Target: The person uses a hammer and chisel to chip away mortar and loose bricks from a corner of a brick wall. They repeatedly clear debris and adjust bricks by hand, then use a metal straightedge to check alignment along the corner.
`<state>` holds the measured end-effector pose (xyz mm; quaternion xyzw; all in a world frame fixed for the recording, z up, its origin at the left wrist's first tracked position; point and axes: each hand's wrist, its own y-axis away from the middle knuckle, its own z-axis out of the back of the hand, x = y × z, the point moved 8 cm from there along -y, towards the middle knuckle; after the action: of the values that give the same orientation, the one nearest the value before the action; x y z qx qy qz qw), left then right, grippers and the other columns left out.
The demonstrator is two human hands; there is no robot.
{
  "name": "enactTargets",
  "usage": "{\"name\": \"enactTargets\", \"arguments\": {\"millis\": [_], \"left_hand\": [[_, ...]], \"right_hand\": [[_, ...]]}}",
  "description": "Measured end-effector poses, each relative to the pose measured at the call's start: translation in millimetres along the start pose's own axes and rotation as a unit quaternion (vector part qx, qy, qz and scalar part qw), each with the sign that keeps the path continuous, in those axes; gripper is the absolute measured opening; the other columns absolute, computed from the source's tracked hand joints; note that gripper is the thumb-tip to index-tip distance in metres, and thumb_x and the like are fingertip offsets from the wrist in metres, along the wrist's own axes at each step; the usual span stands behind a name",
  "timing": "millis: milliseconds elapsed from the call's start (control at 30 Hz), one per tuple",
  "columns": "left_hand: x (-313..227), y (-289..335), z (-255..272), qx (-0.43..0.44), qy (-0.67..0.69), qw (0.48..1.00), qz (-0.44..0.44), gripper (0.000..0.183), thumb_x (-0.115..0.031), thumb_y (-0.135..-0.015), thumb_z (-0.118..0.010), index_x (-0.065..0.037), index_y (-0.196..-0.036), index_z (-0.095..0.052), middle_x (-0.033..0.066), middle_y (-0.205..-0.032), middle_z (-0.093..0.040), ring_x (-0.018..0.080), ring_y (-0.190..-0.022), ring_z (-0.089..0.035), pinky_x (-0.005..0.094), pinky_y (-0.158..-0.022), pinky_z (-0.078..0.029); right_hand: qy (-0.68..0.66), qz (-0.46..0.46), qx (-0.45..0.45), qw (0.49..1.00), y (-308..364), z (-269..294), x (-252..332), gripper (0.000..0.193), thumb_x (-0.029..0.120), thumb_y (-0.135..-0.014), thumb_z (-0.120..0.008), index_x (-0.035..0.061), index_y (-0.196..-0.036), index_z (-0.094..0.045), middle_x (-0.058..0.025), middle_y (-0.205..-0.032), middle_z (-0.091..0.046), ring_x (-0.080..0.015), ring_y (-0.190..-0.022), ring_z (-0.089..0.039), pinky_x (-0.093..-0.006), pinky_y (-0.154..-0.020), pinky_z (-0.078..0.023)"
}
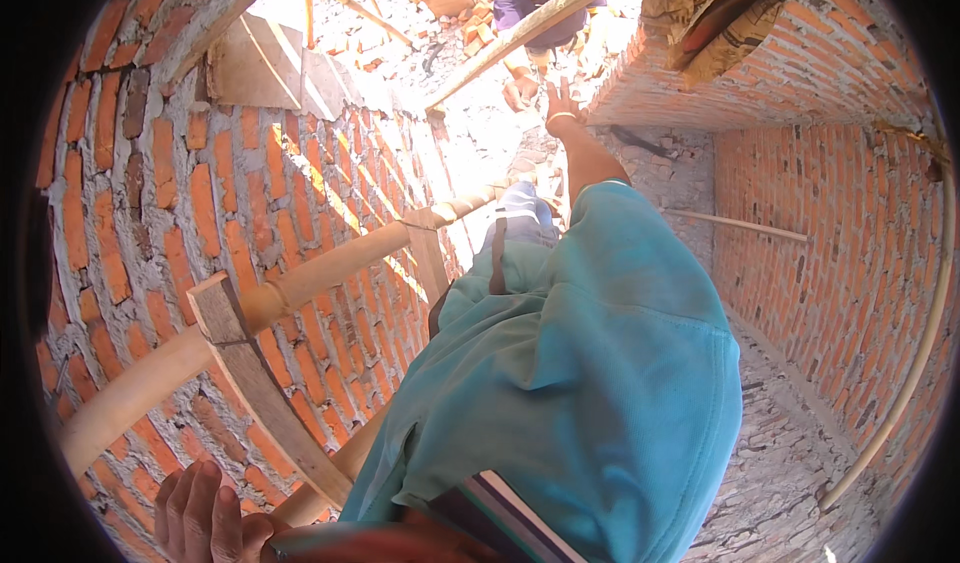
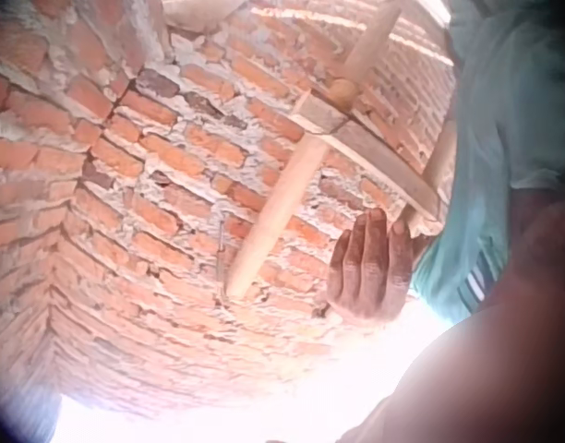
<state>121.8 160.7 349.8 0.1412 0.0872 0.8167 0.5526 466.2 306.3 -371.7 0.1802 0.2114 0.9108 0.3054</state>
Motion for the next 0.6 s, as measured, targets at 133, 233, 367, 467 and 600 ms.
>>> {"name": "enactTargets", "arguments": {"millis": [133,233,367,467,600], "left_hand": [[14.2,-6.6,-6.4,0.012,0.024,0.999,0.024,0.032,-0.023,-0.101,-0.065,0.006,-0.115,-0.066,0.0219,-0.096,-0.073,0.0352,-0.085,-0.073,0.0444,-0.07,-0.061],[25.3,-11.8,-12.2,0.002,0.042,0.999,0.03,0.03,-0.021,-0.1,-0.065,0.007,-0.113,-0.066,0.0238,-0.095,-0.073,0.037,-0.083,-0.073,0.0455,-0.07,-0.061],[41.8,-12.2,-26.1,-0.083,0.092,0.992,0.031,0.033,-0.023,-0.1,-0.066,0.008,-0.114,-0.066,0.0281,-0.102,-0.073,0.039,-0.084,-0.073,0.0463,-0.07,-0.061],[65.3,-12.8,-53.2,-0.118,0.208,0.955,0.178,0.026,-0.018,-0.095,-0.062,0.001,-0.111,-0.072,0.0247,-0.105,-0.073,0.0385,-0.104,-0.072,0.0497,-0.09,-0.055],[82.7,-48.0,-92.8,-0.158,0.307,0.916,0.203,0.037,-0.02,-0.098,-0.064,-0.002,-0.131,-0.061,0.0238,-0.131,-0.063,0.0408,-0.122,-0.062,0.0498,-0.1,-0.051]], "right_hand": [[0.061,0.08,0.037,0.994,-7.7,-6.5,20.9,0.058,0.027,-0.097,-0.066,0.0296,-0.151,-0.044,-0.0026,-0.172,-0.009,-0.0342,-0.152,-0.027,-0.0612,-0.115,-0.036],[0.041,0.158,0.033,0.986,11.1,-1.0,34.5,0.028,0.027,-0.101,-0.06,0.0173,-0.127,-0.062,-0.0146,-0.13,-0.06,-0.0368,-0.125,-0.055,-0.0562,-0.103,-0.042],[-0.14,0.27,-0.068,0.95,92.5,43.2,50.8,0.022,0.029,-0.104,-0.055,0.0104,-0.113,-0.062,-0.0199,-0.095,-0.07,-0.042,-0.092,-0.066,-0.053,-0.081,-0.049],[-0.188,0.32,-0.103,0.923,175.1,93.5,68.8,0.02,0.025,-0.105,-0.053,0.0085,-0.111,-0.062,-0.0192,-0.083,-0.07,-0.0412,-0.074,-0.068,-0.0492,-0.065,-0.052],[-0.26,0.402,-0.076,0.875,275.8,184.0,114.2,0.02,0.025,-0.105,-0.052,0.0065,-0.109,-0.06,-0.0185,-0.08,-0.068,-0.0399,-0.072,-0.067,-0.0487,-0.064,-0.052]]}}
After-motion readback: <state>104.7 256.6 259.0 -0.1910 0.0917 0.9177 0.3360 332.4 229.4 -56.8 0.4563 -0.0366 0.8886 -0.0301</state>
